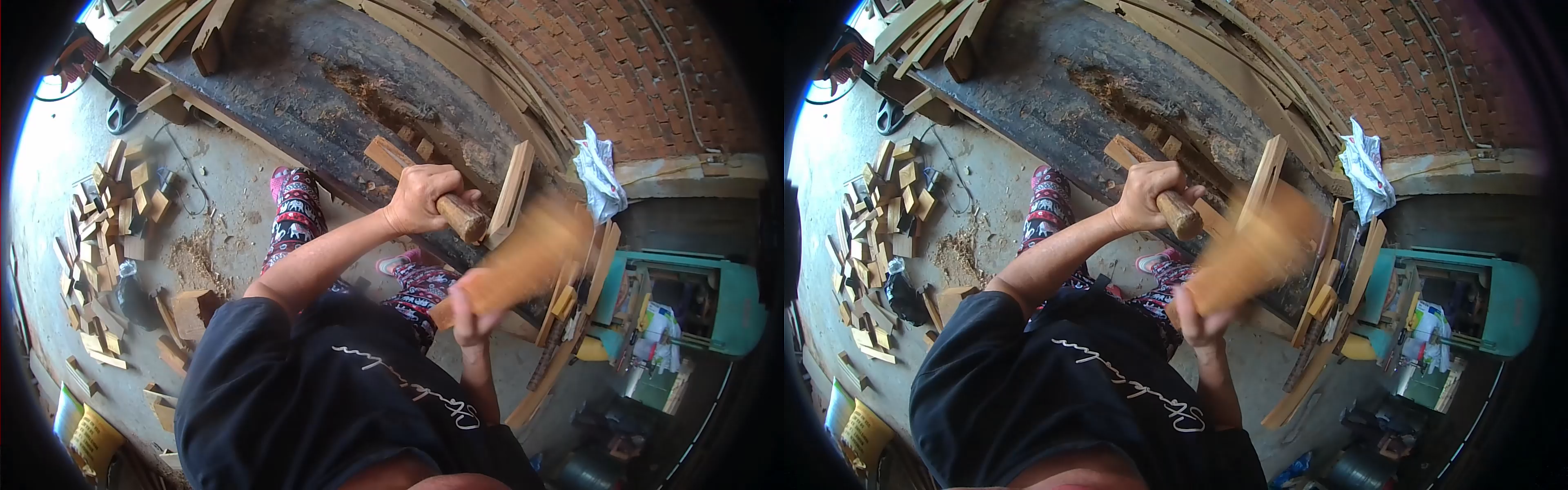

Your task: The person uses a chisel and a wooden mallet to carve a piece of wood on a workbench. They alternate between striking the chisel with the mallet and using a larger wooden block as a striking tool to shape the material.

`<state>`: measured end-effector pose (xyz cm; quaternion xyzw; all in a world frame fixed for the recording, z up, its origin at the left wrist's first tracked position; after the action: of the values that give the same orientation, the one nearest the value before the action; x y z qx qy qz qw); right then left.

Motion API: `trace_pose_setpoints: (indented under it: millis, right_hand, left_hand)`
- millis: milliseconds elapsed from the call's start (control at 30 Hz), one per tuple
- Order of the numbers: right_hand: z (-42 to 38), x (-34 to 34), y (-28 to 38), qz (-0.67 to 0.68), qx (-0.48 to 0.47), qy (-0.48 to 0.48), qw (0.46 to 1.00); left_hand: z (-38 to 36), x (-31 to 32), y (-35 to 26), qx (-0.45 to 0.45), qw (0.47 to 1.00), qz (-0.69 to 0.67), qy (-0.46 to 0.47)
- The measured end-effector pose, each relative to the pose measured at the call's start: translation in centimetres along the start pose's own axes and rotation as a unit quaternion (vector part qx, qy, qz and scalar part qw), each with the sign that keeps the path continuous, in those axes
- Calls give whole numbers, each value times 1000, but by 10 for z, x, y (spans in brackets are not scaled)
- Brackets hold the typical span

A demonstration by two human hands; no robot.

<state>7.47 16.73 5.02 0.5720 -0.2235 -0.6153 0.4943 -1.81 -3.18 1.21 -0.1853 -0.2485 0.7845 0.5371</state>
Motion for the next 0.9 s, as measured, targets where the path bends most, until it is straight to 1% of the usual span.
trace_pose_setpoints:
  millis: [33, 67, 100, 133, 233, 267, 333, 367, 433, 467, 500, 533, 567, 600, 633, 700, 733, 767, 800, 833, 867, 900]
  right_hand:
    - [-1, 11, 3, -17, 65, -29, 997]
    - [-14, 9, 0, 15, 142, -36, 989]
    - [-14, 3, 5, -10, 104, -32, 994]
    - [-17, -3, 8, 46, 100, -33, 993]
    - [-16, 6, 20, 184, -29, -124, 975]
    - [-17, -3, 3, 33, -79, -34, 996]
    - [-22, 8, -4, -48, 27, -21, 998]
    - [-17, 12, -2, -73, 175, 39, 981]
    - [-20, 12, -9, -3, 164, -41, 986]
    - [-20, 8, -5, 35, 112, -96, 988]
    - [-20, 2, -5, 52, 80, -90, 991]
    - [-19, -5, -5, 68, 48, -83, 993]
    - [-6, -3, 14, 107, 11, -92, 990]
    - [-3, -7, 16, 86, -11, -101, 991]
    - [-3, -8, 16, 85, -11, -101, 991]
    - [-4, -11, 15, 74, 5, -92, 993]
    - [-4, -11, 17, 74, 5, -91, 993]
    - [-5, -10, 20, 103, 33, -103, 989]
    - [-5, -10, 23, 132, 62, -114, 983]
    - [-6, -13, 25, 132, 63, -114, 983]
    - [-5, -18, 27, 147, 57, -131, 979]
    - [-5, -23, 30, 161, 51, -146, 975]
  left_hand:
    - [-1, -1, -1, 19, 1000, 3, -12]
    - [-4, -2, 2, 13, 999, -10, -29]
    - [-5, -3, 5, 14, 999, -10, -33]
    - [-7, -4, 4, 23, 999, -2, -29]
    - [-17, -2, 5, 42, 999, -3, -22]
    - [-19, -1, 4, 38, 998, -3, -39]
    - [-23, -2, 4, 35, 998, 4, -60]
    - [-29, -3, 3, 34, 998, 1, -59]
    - [-35, -6, 6, 62, 994, 20, -83]
    - [-38, -8, 3, 52, 996, 23, -65]
    - [-41, -8, 0, 43, 997, 22, -65]
    - [-42, -9, -2, 60, 997, 31, -46]
    - [-41, -8, -2, 83, 995, 40, -28]
    - [-41, -6, -1, 95, 995, 24, -15]
    - [-38, -5, -3, 95, 995, 23, -15]
    - [-29, -4, -8, 101, 994, 16, 28]
    - [-23, -6, -10, 96, 995, 25, 24]
    - [-19, -6, -11, 95, 995, 24, 24]
    - [-16, -6, -11, 66, 997, 26, -3]
    - [-14, -6, -10, 38, 998, 28, -30]
    - [-14, -5, -9, 10, 999, 36, -38]
    - [-11, -4, -8, 9, 999, 37, -39]
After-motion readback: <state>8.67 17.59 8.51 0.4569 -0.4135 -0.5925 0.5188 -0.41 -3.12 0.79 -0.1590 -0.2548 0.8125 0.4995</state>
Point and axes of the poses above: each hand's wrist, its own z-axis towards the middle knuckle, its own x-axis out of the palm, y = z × x, the point moved 2 cm from there along z, towards the middle knuckle, and after that the axes turned 7 degrees about x, right-handed, at the moved point
